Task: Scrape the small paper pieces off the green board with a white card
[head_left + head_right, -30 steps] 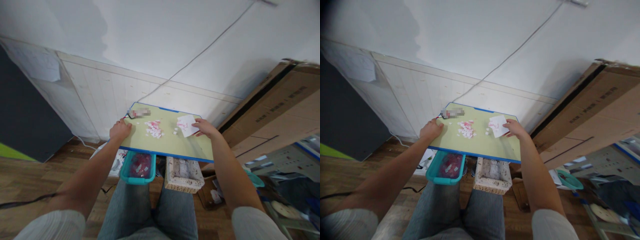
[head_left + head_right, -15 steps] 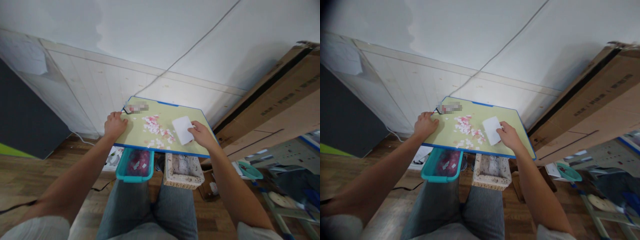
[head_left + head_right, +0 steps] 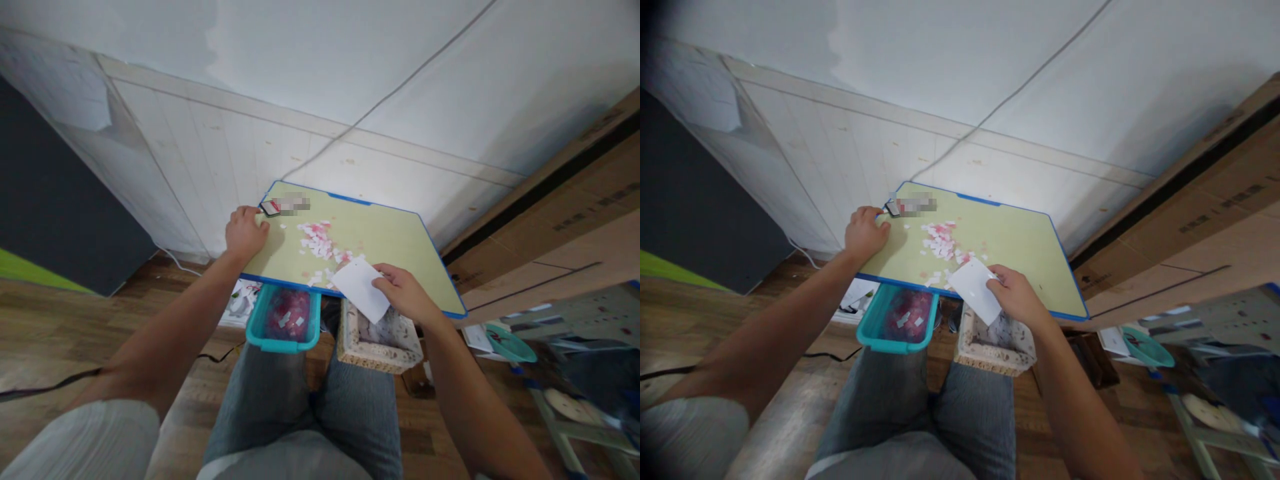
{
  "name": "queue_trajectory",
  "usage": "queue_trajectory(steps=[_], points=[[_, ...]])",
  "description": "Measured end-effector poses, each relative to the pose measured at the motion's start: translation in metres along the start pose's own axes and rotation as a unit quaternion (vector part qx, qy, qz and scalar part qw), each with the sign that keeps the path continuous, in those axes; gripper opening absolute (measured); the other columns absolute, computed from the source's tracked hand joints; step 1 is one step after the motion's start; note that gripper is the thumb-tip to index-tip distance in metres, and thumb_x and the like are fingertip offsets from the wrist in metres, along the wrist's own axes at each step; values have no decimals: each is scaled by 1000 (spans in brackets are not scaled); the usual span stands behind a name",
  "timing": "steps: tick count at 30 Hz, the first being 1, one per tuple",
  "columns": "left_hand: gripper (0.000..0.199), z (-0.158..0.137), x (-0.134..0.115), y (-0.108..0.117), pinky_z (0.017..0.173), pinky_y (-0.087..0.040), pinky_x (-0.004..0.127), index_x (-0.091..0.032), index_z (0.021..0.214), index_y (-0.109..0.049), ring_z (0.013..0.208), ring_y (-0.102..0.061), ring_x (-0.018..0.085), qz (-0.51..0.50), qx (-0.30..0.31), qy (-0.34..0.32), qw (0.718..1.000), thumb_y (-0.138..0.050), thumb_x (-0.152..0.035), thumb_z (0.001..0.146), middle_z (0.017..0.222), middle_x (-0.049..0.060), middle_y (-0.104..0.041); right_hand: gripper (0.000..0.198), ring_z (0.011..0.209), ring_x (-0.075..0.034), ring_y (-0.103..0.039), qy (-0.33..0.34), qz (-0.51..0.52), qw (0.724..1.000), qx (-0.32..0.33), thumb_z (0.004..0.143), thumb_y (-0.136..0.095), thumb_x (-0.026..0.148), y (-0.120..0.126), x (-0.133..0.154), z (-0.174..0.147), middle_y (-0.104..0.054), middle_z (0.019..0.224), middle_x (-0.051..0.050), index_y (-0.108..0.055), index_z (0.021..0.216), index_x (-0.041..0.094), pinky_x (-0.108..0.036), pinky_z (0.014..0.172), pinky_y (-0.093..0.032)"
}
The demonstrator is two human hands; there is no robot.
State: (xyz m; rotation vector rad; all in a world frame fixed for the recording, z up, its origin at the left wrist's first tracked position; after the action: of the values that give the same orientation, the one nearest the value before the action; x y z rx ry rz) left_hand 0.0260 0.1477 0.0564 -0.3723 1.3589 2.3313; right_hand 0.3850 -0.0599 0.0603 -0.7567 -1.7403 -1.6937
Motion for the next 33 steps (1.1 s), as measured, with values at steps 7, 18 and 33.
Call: queue_trajectory(steps=[7,18,33], points=[[43,48,-6,-4,113,-39,48,-15,129,-58,127,-49,32,-105,-98,7,990,-56,-21,86,132,16,-55,38,70,-20,-63,-20,-49,992,-112,85,-55,30,52,-13,32,-75,86,-3,-73,115,17,-28,60,-46],[36,49,7,-28,108,-40,42,-16,128,-53,125,-48,24,-100,-69,31,992,-53,-19,93,132,12,-54,40,71,-21,-64,-71,33,991,-112,84,-60,36,24,-28,21,-75,86,-2,-71,119,19,-29,61,-47],[17,-131,-114,29,72,-48,27,-23,95,-72,76,-65,15,-138,414,-256,863,-58,-33,93,88,2,-72,47,91,-32,-68,-216,-252,899,-285,86,-62,56,96,-89,-12,-76,100,-14,-73,113,19,-51,88,-51]])
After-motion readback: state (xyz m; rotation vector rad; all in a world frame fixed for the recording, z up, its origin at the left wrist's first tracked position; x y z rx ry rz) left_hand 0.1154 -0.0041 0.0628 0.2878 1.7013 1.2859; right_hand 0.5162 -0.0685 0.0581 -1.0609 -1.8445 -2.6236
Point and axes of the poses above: each hand's wrist, its own z-axis towards the middle knuckle, its own y-axis out of the back of the hand, x = y × z, the point moved 10 cm from there along z, towards the middle knuckle
